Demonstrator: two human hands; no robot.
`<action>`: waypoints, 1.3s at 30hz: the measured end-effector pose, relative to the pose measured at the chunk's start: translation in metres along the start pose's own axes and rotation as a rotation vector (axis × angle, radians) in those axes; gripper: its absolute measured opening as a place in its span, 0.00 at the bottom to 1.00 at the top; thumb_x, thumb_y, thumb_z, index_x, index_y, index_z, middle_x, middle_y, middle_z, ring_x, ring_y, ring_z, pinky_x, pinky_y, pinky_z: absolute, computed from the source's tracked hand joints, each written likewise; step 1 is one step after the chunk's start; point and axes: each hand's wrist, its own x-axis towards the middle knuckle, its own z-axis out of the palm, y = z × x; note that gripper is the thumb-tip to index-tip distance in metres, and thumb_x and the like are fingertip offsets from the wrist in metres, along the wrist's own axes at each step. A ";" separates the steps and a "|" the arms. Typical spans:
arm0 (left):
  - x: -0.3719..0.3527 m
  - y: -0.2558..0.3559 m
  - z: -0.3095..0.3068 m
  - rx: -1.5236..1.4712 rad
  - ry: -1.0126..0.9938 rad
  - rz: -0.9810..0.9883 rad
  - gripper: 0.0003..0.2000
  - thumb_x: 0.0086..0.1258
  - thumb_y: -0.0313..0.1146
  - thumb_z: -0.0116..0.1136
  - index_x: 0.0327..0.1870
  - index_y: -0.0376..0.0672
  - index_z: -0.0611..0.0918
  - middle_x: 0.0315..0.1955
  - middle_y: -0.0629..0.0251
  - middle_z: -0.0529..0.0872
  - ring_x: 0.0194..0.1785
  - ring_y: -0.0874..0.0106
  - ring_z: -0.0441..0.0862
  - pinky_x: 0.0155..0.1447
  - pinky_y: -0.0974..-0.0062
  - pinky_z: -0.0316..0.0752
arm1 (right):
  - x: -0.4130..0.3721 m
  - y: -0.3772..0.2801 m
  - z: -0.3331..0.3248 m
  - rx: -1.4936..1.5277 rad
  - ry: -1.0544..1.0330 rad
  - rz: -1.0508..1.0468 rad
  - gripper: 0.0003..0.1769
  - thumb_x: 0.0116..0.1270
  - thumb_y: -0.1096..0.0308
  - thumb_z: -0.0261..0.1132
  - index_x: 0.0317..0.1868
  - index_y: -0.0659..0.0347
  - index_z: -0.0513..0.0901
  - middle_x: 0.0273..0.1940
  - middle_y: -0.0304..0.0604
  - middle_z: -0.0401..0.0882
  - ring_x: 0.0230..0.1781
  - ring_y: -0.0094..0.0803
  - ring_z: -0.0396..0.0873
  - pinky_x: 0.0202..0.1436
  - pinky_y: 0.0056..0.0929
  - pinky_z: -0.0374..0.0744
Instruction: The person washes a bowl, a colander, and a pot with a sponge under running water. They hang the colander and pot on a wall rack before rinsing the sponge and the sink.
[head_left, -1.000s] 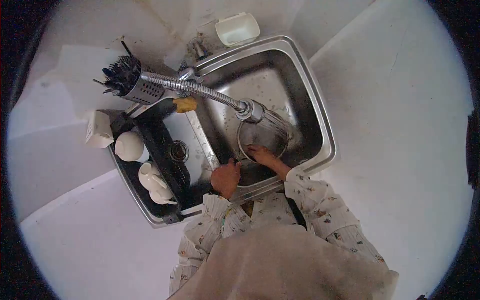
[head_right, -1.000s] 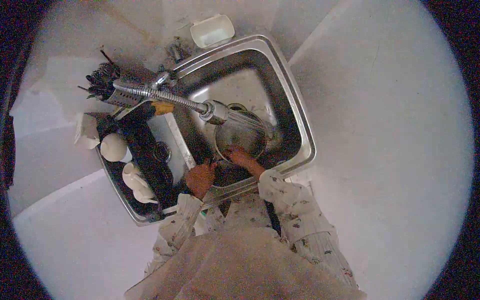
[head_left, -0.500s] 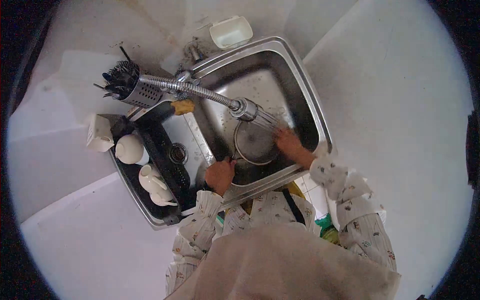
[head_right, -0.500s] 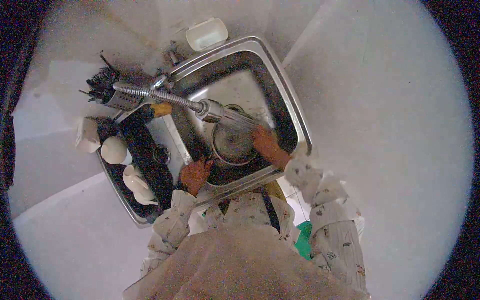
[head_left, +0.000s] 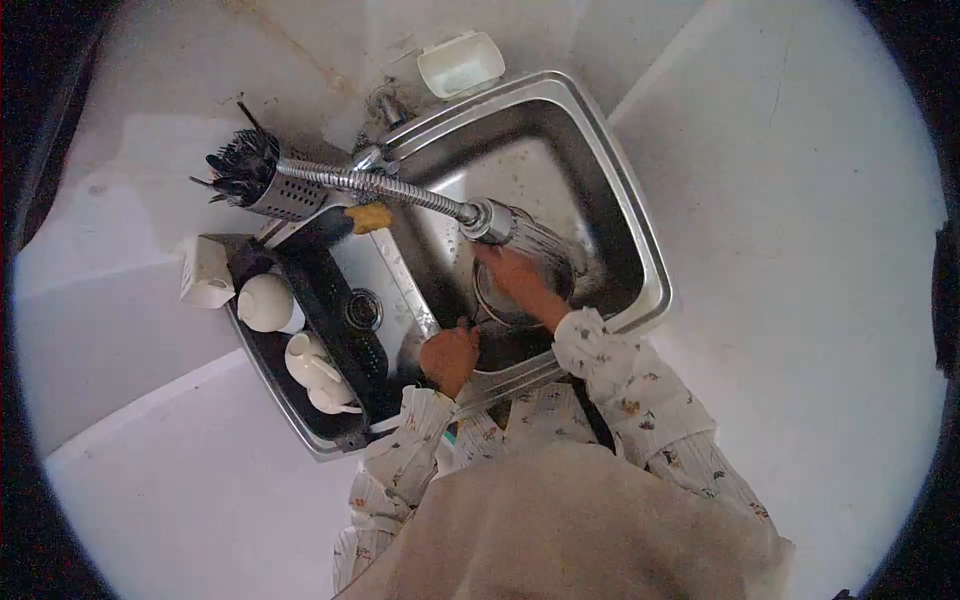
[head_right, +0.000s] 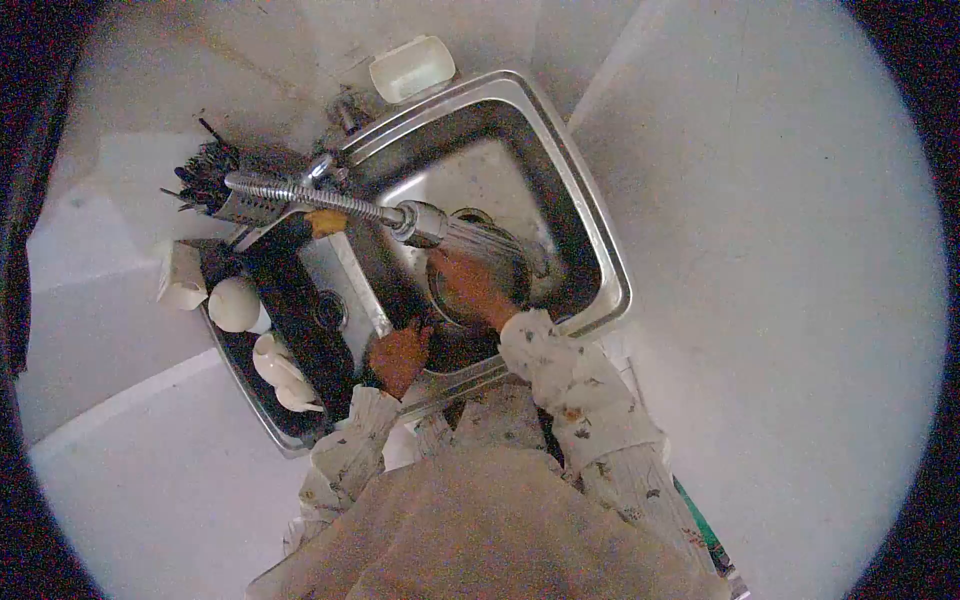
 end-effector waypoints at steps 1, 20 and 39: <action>0.000 -0.002 0.005 0.000 -0.004 -0.001 0.20 0.67 0.52 0.42 0.42 0.45 0.79 0.24 0.54 0.83 0.28 0.55 0.82 0.32 0.55 0.75 | 0.004 0.006 -0.008 -0.001 -0.232 0.193 0.19 0.59 0.75 0.52 0.52 0.61 0.73 0.44 0.51 0.72 0.49 0.50 0.69 0.51 0.46 0.69; -0.001 0.004 -0.008 0.011 -0.020 -0.021 0.20 0.67 0.53 0.42 0.45 0.48 0.78 0.21 0.56 0.82 0.26 0.55 0.81 0.29 0.56 0.75 | -0.024 0.023 0.065 0.227 0.019 0.744 0.21 0.54 0.65 0.60 0.49 0.66 0.75 0.49 0.62 0.73 0.49 0.59 0.72 0.60 0.49 0.65; -0.002 0.010 -0.010 -0.052 -0.082 -0.113 0.18 0.66 0.50 0.45 0.43 0.46 0.78 0.24 0.56 0.83 0.30 0.56 0.82 0.33 0.58 0.76 | -0.121 0.135 0.145 -0.094 -0.726 0.104 0.16 0.58 0.70 0.51 0.43 0.64 0.80 0.43 0.55 0.78 0.44 0.48 0.77 0.50 0.43 0.73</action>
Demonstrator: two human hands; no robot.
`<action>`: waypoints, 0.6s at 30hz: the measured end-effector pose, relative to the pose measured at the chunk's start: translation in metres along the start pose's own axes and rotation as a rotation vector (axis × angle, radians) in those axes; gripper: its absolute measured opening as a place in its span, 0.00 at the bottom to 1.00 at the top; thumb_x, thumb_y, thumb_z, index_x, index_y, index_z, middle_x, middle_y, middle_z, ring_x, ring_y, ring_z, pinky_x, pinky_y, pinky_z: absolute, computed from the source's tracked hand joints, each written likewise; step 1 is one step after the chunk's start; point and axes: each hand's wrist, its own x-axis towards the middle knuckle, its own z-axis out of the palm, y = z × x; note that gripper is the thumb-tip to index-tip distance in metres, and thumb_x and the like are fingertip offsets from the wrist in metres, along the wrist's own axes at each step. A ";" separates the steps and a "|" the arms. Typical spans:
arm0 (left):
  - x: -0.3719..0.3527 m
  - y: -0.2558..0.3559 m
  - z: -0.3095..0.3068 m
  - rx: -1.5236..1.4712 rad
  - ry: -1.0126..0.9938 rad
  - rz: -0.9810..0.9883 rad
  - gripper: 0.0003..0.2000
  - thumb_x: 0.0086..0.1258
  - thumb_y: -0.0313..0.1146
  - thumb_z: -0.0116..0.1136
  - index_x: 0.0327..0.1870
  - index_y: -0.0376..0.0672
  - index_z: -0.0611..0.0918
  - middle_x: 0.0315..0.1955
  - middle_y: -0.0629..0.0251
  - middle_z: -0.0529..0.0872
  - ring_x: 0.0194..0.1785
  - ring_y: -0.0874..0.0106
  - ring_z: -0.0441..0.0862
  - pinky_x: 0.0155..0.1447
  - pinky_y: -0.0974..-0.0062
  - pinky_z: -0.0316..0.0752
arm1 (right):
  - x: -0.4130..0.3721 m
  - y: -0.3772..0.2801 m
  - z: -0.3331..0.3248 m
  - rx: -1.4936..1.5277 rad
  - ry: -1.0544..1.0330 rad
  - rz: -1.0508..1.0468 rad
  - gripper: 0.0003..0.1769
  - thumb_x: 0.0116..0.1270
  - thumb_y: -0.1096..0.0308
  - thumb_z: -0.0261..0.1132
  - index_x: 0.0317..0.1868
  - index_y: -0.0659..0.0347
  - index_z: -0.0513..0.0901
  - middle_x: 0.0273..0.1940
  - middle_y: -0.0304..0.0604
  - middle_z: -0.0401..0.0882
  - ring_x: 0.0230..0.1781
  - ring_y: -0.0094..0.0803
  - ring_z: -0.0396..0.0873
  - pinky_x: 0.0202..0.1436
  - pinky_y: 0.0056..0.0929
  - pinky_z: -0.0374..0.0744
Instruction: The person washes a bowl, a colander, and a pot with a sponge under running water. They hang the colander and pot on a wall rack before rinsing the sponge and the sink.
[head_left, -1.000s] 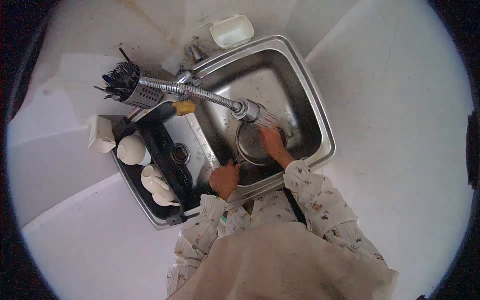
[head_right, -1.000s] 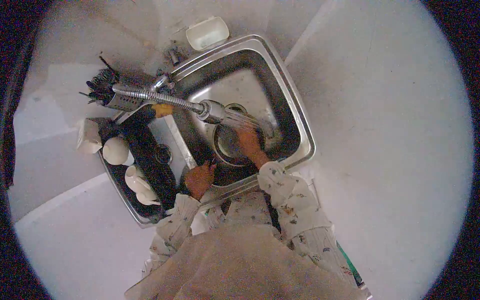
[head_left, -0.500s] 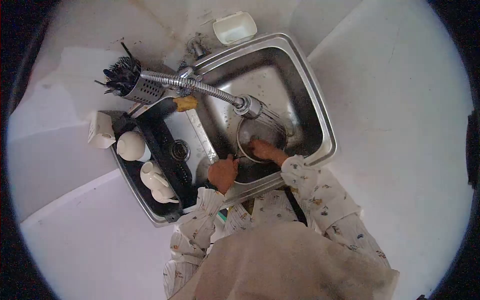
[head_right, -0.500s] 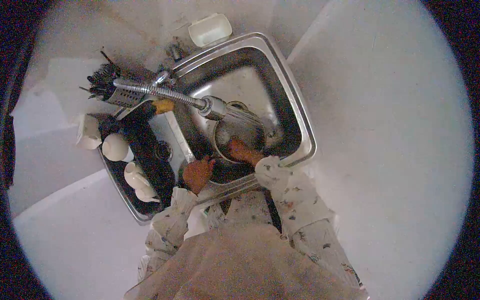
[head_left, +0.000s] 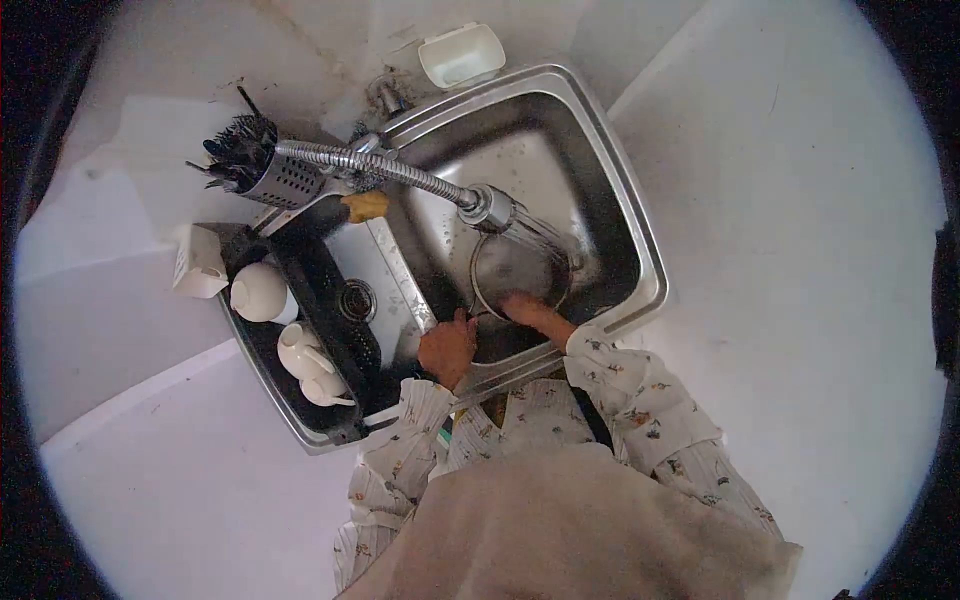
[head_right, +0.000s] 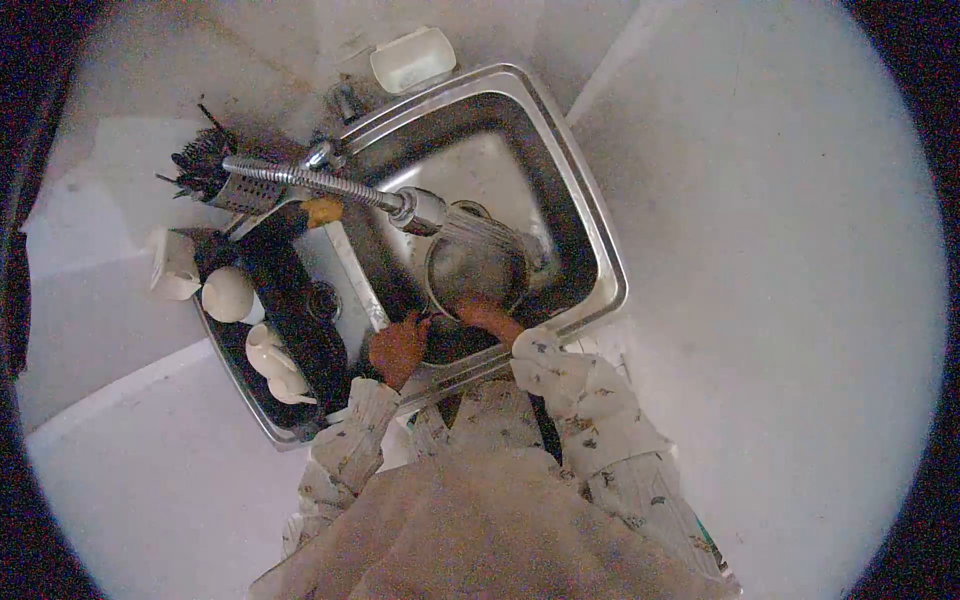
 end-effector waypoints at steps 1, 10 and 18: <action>0.000 -0.001 -0.001 0.000 0.003 0.001 0.18 0.66 0.50 0.45 0.43 0.46 0.78 0.24 0.56 0.83 0.30 0.56 0.82 0.33 0.58 0.76 | -0.001 -0.016 -0.014 0.130 0.293 -0.177 0.15 0.58 0.70 0.51 0.42 0.65 0.80 0.42 0.55 0.78 0.44 0.48 0.77 0.50 0.43 0.73; 0.006 -0.016 0.011 -0.031 0.051 0.159 0.19 0.67 0.51 0.42 0.42 0.46 0.77 0.24 0.50 0.82 0.29 0.53 0.81 0.32 0.53 0.75 | -0.080 -0.066 -0.178 -0.199 0.381 0.056 0.12 0.58 0.67 0.54 0.35 0.66 0.80 0.41 0.56 0.78 0.46 0.53 0.75 0.52 0.45 0.71; 0.007 -0.007 -0.008 0.053 0.079 0.118 0.16 0.66 0.48 0.46 0.42 0.46 0.78 0.26 0.55 0.83 0.31 0.55 0.82 0.32 0.56 0.76 | -0.086 -0.096 -0.148 0.113 0.156 0.067 0.17 0.60 0.61 0.54 0.37 0.67 0.81 0.45 0.56 0.77 0.51 0.47 0.73 0.54 0.47 0.70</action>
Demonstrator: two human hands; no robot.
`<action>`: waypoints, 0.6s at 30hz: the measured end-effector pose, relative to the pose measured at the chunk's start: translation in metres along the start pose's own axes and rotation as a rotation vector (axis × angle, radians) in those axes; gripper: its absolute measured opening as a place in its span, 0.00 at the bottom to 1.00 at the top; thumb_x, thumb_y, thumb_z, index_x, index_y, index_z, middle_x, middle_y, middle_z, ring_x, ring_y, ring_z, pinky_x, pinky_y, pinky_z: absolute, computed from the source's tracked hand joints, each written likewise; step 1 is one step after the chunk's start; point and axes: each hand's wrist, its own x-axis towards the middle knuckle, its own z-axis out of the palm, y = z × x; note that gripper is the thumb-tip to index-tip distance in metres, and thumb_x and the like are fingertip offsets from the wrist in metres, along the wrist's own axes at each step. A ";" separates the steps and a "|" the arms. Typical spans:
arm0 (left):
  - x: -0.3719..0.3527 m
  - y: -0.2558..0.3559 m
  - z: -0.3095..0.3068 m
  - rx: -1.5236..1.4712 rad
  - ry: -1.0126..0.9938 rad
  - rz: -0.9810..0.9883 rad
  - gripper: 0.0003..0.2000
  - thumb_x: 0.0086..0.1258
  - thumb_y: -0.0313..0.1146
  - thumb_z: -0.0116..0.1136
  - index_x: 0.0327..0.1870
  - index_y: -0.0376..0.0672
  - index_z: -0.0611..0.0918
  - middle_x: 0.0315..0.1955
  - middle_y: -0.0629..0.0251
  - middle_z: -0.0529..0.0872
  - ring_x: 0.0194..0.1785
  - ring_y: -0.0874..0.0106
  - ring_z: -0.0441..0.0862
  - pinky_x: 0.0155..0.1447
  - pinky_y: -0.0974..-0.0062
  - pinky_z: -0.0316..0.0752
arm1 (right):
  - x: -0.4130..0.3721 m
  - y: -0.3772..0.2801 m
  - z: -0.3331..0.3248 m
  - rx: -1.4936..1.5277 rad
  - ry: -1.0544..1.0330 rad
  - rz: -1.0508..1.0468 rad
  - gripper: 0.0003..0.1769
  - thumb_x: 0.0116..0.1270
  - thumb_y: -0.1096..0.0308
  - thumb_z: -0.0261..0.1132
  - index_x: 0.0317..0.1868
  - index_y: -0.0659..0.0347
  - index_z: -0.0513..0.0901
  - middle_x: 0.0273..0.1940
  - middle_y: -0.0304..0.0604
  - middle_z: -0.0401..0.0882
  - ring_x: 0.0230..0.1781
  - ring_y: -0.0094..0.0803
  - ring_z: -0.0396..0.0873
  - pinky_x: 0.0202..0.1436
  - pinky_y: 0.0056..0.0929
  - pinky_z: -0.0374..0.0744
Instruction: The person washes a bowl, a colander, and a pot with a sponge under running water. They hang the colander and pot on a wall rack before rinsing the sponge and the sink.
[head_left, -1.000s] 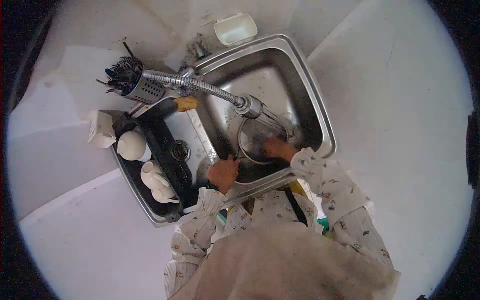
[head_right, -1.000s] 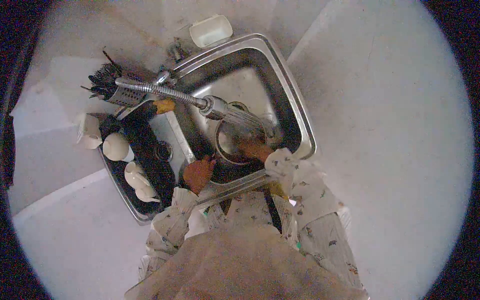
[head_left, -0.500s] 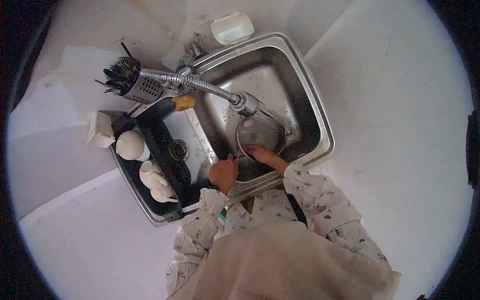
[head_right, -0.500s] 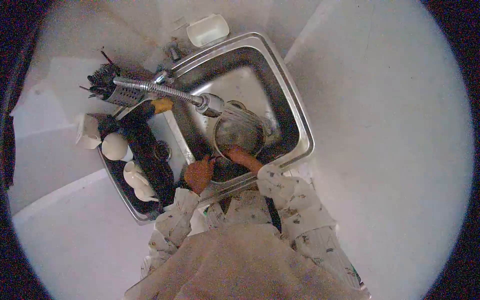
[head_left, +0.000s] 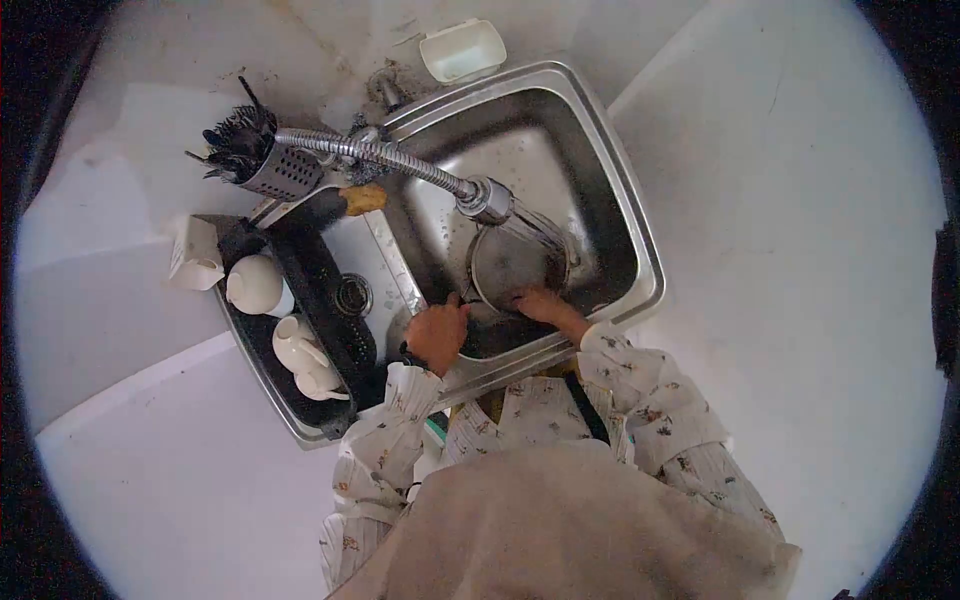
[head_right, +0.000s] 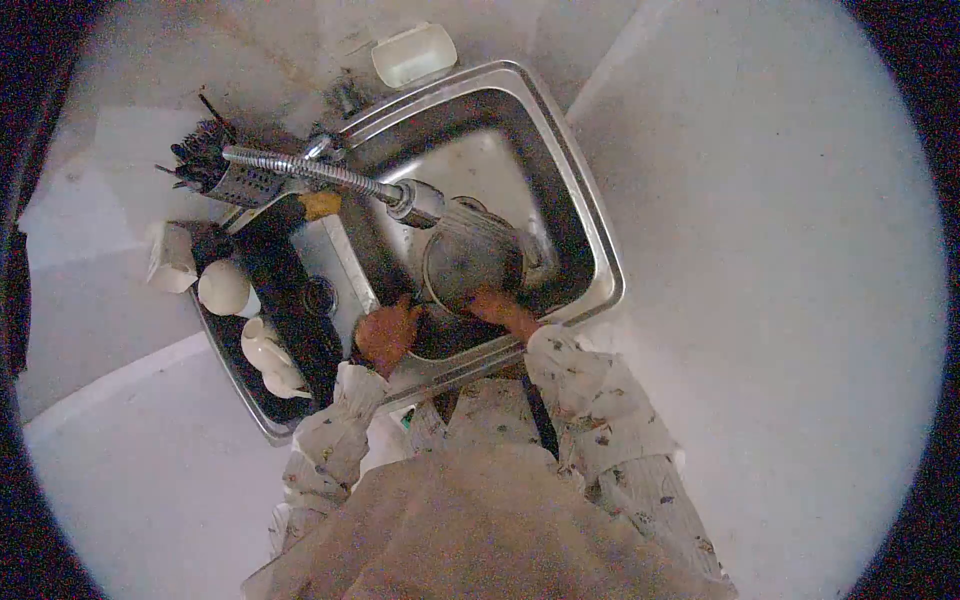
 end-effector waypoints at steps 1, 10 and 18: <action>0.001 -0.001 -0.001 0.002 0.005 -0.001 0.16 0.66 0.48 0.46 0.42 0.46 0.78 0.26 0.55 0.83 0.31 0.55 0.82 0.32 0.56 0.76 | -0.001 -0.003 -0.001 0.100 -0.102 0.005 0.17 0.60 0.61 0.54 0.38 0.67 0.81 0.46 0.56 0.77 0.52 0.47 0.73 0.54 0.46 0.70; 0.009 -0.008 -0.015 -0.026 -0.119 0.055 0.19 0.67 0.48 0.45 0.45 0.42 0.77 0.27 0.55 0.83 0.32 0.57 0.83 0.35 0.58 0.77 | 0.009 0.071 -0.023 -0.703 0.277 -0.280 0.10 0.56 0.68 0.56 0.32 0.62 0.82 0.38 0.56 0.78 0.48 0.50 0.73 0.56 0.47 0.70; 0.009 -0.002 -0.023 0.101 -0.085 0.057 0.18 0.67 0.50 0.41 0.48 0.53 0.77 0.28 0.59 0.84 0.33 0.57 0.83 0.33 0.55 0.76 | 0.002 -0.022 0.007 0.196 -0.023 0.290 0.10 0.59 0.67 0.55 0.34 0.64 0.81 0.38 0.52 0.80 0.42 0.48 0.77 0.52 0.43 0.72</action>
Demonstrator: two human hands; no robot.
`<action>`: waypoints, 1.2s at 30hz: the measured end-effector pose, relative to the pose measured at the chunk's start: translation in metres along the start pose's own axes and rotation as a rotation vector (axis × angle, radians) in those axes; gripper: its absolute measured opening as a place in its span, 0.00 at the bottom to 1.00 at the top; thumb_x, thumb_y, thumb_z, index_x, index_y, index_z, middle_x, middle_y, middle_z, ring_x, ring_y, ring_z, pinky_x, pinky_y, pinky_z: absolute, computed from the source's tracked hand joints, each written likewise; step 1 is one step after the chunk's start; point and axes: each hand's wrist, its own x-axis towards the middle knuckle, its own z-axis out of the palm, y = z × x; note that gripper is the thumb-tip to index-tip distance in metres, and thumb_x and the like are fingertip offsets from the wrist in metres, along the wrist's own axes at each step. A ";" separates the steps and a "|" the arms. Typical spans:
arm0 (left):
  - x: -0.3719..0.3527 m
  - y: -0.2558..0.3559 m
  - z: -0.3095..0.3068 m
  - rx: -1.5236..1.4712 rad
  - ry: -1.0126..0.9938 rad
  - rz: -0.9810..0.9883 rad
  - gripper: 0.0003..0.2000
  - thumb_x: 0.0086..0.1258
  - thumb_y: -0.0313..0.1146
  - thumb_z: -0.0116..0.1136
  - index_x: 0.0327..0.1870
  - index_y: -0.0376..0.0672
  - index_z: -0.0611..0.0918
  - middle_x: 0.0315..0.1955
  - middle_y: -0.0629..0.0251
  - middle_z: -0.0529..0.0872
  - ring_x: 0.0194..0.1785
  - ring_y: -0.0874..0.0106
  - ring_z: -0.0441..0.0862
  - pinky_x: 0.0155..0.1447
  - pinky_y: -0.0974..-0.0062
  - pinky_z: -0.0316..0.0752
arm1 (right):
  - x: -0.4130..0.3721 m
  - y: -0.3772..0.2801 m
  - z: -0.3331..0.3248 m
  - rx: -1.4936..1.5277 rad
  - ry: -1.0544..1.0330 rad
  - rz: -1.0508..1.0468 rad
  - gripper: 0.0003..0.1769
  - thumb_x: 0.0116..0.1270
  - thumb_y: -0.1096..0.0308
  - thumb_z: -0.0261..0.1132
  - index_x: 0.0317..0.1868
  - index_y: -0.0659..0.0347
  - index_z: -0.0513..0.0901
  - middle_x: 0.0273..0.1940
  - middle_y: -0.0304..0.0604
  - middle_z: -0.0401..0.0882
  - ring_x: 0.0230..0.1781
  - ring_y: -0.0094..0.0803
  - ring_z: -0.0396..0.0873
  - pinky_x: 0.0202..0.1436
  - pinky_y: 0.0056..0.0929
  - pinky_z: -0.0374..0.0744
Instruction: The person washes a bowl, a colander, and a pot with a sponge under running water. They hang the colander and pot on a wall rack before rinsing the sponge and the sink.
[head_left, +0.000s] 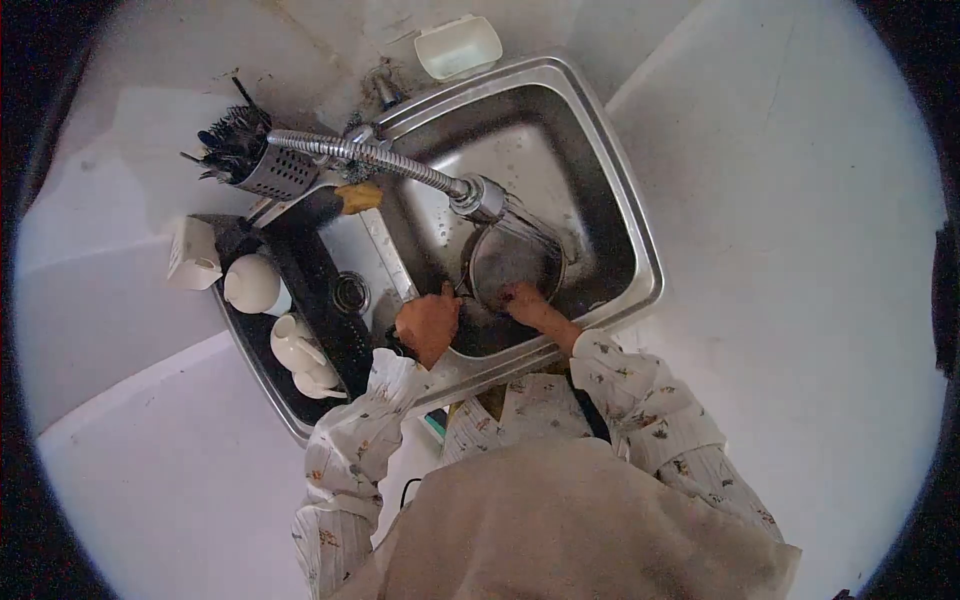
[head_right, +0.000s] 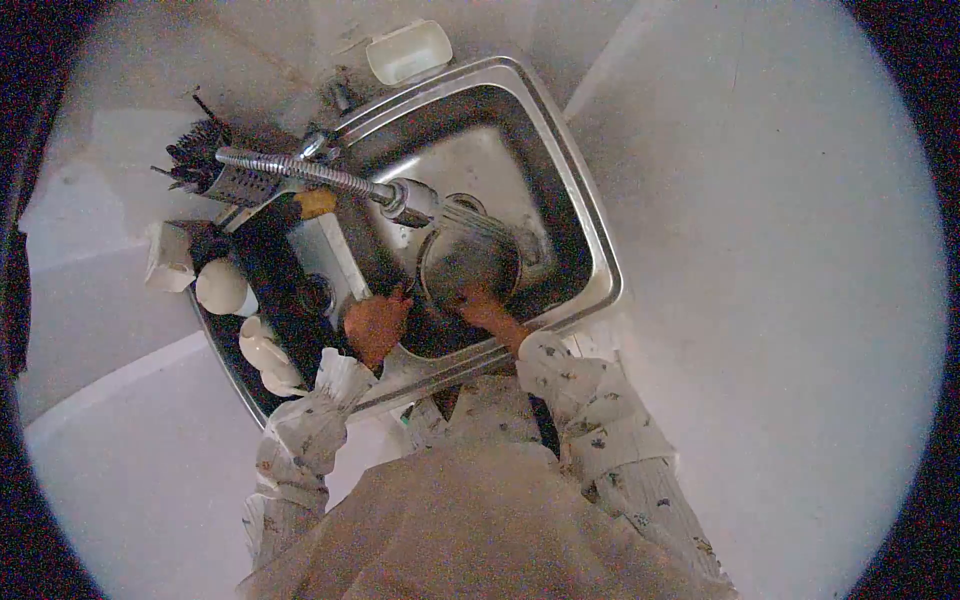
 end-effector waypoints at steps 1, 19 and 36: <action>0.010 -0.010 0.024 0.001 0.000 -0.002 0.18 0.67 0.50 0.41 0.48 0.53 0.77 0.28 0.59 0.84 0.33 0.57 0.83 0.33 0.55 0.76 | 0.000 -0.005 0.001 0.242 0.018 0.005 0.11 0.60 0.66 0.55 0.34 0.64 0.81 0.38 0.51 0.80 0.41 0.47 0.77 0.51 0.42 0.72; 0.026 -0.006 0.019 0.004 0.074 0.032 0.10 0.59 0.35 0.51 0.24 0.42 0.83 0.24 0.58 0.84 0.27 0.58 0.83 0.29 0.65 0.79 | -0.006 0.005 -0.012 -0.823 -0.081 -0.217 0.21 0.63 0.58 0.49 0.46 0.65 0.78 0.42 0.59 0.75 0.51 0.52 0.72 0.63 0.47 0.62; 0.002 0.022 -0.030 -0.008 -0.027 -0.074 0.12 0.63 0.33 0.48 0.41 0.38 0.80 0.24 0.56 0.84 0.30 0.59 0.83 0.32 0.65 0.78 | 0.055 0.026 0.019 0.765 0.137 -0.297 0.10 0.64 0.65 0.52 0.36 0.58 0.78 0.34 0.43 0.79 0.34 0.36 0.75 0.40 0.31 0.73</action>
